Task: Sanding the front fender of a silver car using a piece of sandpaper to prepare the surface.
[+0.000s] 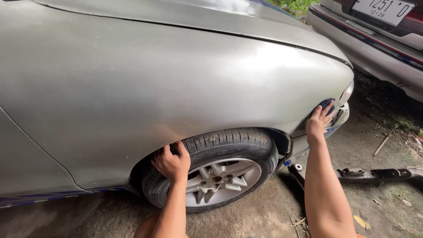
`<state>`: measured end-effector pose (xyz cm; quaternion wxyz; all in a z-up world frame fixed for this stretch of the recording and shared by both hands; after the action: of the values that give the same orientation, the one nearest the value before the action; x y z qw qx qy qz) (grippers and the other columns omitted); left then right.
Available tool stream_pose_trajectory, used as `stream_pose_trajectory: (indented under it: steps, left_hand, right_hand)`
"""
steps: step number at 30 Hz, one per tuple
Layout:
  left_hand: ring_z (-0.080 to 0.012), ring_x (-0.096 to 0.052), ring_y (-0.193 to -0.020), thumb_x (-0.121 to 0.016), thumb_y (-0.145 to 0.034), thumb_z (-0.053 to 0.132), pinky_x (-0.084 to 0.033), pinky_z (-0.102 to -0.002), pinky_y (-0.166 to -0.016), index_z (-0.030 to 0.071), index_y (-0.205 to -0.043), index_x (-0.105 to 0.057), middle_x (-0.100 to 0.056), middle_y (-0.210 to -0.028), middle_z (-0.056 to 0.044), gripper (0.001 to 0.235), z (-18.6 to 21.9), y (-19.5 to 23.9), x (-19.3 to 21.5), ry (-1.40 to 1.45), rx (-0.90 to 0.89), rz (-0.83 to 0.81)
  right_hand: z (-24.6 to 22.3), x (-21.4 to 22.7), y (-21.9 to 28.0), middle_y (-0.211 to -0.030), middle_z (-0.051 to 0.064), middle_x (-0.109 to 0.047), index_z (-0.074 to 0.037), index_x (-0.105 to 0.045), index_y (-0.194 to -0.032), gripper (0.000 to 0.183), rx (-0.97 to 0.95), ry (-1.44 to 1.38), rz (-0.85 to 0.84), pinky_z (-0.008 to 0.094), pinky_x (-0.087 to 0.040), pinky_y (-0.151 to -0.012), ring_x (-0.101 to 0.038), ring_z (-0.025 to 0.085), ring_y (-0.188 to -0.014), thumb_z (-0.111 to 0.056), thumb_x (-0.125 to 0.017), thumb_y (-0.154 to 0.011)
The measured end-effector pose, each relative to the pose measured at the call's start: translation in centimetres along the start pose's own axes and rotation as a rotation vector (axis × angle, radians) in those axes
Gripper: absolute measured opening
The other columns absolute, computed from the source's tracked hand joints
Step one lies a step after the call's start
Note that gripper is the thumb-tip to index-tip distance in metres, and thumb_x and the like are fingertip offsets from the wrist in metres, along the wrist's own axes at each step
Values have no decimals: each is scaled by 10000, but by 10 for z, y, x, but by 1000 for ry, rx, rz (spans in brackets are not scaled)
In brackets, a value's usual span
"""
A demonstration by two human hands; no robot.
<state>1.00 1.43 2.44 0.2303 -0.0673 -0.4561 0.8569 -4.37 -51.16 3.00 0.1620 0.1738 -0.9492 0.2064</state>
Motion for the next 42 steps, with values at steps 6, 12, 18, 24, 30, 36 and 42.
stream_pose_trajectory:
  steps: [6, 12, 18, 24, 30, 36, 42]
  left_hand:
    - [-389, -680, -719, -807, -803, 234, -497, -438, -745, 97, -888, -790, -643, -659, -130, 161, 2, -1, 2, 6, -3, 9]
    - [-412, -679, -720, -787, -815, 251, -487, -456, -766, 80, -860, -780, -638, -634, -151, 177, -6, 3, -1, 37, 19, -40]
    - [-380, -684, -683, -789, -839, 242, -495, -426, -756, 109, -837, -798, -644, -616, -122, 133, -8, 4, -3, 10, 42, -58]
    - [-414, -669, -692, -787, -841, 205, -493, -453, -743, 79, -856, -778, -625, -632, -167, 128, 1, 0, 2, 10, -4, -13]
    - [-405, -664, -696, -780, -843, 215, -489, -438, -737, 102, -852, -791, -632, -642, -139, 115, 2, -2, 4, 21, 13, -4]
    - [-405, -683, -712, -757, -895, 194, -476, -419, -722, 69, -873, -772, -650, -666, -139, 129, -6, 4, 1, 74, 7, -60]
    - [-446, -679, -874, -641, -898, 305, -459, -509, -810, 111, -1024, -800, -771, -985, -159, 281, -19, 15, -11, 23, 144, -217]
  right_hand:
    - [-98, -20, 96, -1685, 259, -19, -356, -141, -1679, 612, 360, 159, -47, 821, -42, -1136, 28, 542, -1519, -402, -428, -1141]
    - [-131, -26, 164, -1708, 236, 13, -247, -307, -1645, 730, 894, 229, -152, 679, 75, -1184, 113, 444, -1552, -627, -374, -1025]
    - [-71, -7, 82, -1705, 224, 34, -221, -227, -1684, 712, 712, 148, -63, 782, 7, -1141, 80, 478, -1534, -506, -409, -1057]
    - [23, 13, -22, -1690, 231, 101, -431, 68, -1665, 726, 79, 63, -71, 787, 21, -1163, 69, 539, -1530, -721, -316, -1121]
    - [-76, 17, 76, -1642, 354, 92, -300, 82, -1669, 950, 266, 168, -164, 770, -50, -1189, 63, 619, -1489, -489, -585, -1020]
    - [-97, -10, 148, -1668, 339, 25, -121, -287, -1631, 1249, 945, 237, -183, 663, 28, -1212, 99, 552, -1522, -884, -617, -697]
    - [-74, -4, 93, -1730, 164, 68, -285, -199, -1662, 864, 752, 177, -131, 667, 23, -1245, 112, 413, -1590, -671, -464, -936]
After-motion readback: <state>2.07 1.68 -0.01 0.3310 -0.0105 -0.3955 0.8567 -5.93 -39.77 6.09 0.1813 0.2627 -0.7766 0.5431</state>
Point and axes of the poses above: each hand's wrist, its own y-axis away from the middle knuckle, its own x-axis out of the back of the hand, z = x × y, the point moved 3 cm from there along -y, towards the middle knuckle
